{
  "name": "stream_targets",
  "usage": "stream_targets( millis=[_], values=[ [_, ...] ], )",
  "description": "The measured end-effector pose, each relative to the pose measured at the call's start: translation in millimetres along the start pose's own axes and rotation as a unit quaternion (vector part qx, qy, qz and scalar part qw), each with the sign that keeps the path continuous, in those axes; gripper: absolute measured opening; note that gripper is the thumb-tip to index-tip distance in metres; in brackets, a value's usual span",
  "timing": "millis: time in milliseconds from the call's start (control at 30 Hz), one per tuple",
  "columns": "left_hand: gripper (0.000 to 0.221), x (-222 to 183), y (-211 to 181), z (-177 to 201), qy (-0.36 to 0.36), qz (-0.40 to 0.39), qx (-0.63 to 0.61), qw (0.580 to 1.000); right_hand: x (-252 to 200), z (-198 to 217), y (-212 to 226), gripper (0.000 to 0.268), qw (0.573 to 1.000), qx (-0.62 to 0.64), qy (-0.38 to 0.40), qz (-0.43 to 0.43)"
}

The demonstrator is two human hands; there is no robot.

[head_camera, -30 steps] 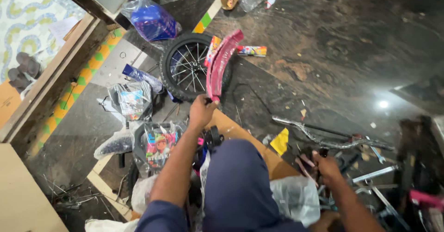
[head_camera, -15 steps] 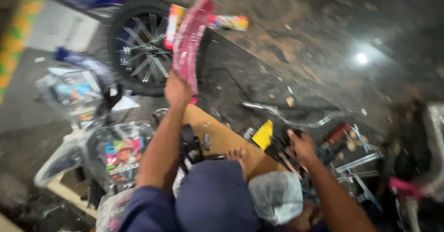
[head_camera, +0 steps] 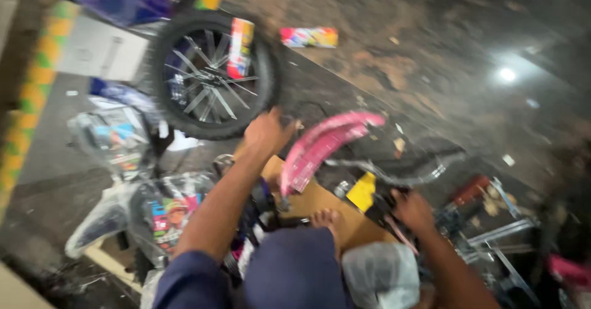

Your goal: The person assembles various bicycle components, including plastic wheels, handlebars, and frame parts, by hand and using pliers.

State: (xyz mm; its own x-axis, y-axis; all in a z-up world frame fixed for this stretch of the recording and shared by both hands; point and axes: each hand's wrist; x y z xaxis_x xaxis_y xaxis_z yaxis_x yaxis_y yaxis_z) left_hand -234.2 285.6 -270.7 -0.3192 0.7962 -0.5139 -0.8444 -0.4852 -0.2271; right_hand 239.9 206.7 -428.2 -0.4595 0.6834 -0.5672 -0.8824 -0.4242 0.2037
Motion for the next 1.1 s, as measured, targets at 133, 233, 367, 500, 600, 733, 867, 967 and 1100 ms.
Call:
stream_targets(
  millis=[133,233,367,500,600,733,867,967,1100],
  values=[
    [0.067,91.5,5.2,48.6,-0.305,-0.045,-0.052,0.95,5.2,10.4,2.6,0.063,0.997,0.039,0.051,-0.041],
    [0.079,143.8,19.6,63.3,-0.356,-0.033,-0.009,0.934,1.4,15.3,3.3,0.07,0.999,0.003,0.051,-0.014],
    [0.076,166.0,19.2,68.9,-0.378,0.078,0.032,0.922,2.8,16.4,4.8,0.048,0.978,0.148,0.03,-0.144],
    [0.062,173.9,-23.2,61.1,-0.303,0.005,-0.156,0.94,-7.3,6.1,-8.0,0.074,0.997,-0.026,0.014,0.065],
    [0.061,205.7,-54.1,31.2,-0.315,-0.226,0.025,0.922,-12.3,8.4,-6.5,0.072,0.983,-0.052,-0.115,0.134],
    [0.069,218.9,-72.3,-3.8,-0.253,-0.272,0.141,0.918,-3.2,24.5,7.5,0.048,0.998,-0.01,0.062,-0.009],
    [0.058,152.7,-91.8,-4.5,-0.011,-0.134,-0.049,0.99,-1.0,51.1,24.8,0.057,0.955,0.138,0.098,-0.242],
    [0.078,67.1,-111.4,12.7,0.025,-0.19,-0.351,0.916,-16.1,98.6,42.1,0.068,0.964,0.137,0.113,-0.199],
    [0.071,-46.8,-134.8,22.6,0.228,-0.185,-0.617,0.73,-62.0,173.4,75.8,0.05,0.983,0.161,-0.042,-0.074]
  ],
)
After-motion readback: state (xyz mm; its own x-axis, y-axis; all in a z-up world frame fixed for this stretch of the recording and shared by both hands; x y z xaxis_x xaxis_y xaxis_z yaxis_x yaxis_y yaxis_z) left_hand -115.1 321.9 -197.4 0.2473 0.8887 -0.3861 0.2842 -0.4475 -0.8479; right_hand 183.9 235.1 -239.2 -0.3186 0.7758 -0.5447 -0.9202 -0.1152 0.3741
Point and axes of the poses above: each hand's wrist, its own x-axis towards the middle knuckle, its own z-axis out of the back of the hand, y = z × x, and after that the axes turned 2 degrees about y, right-handed
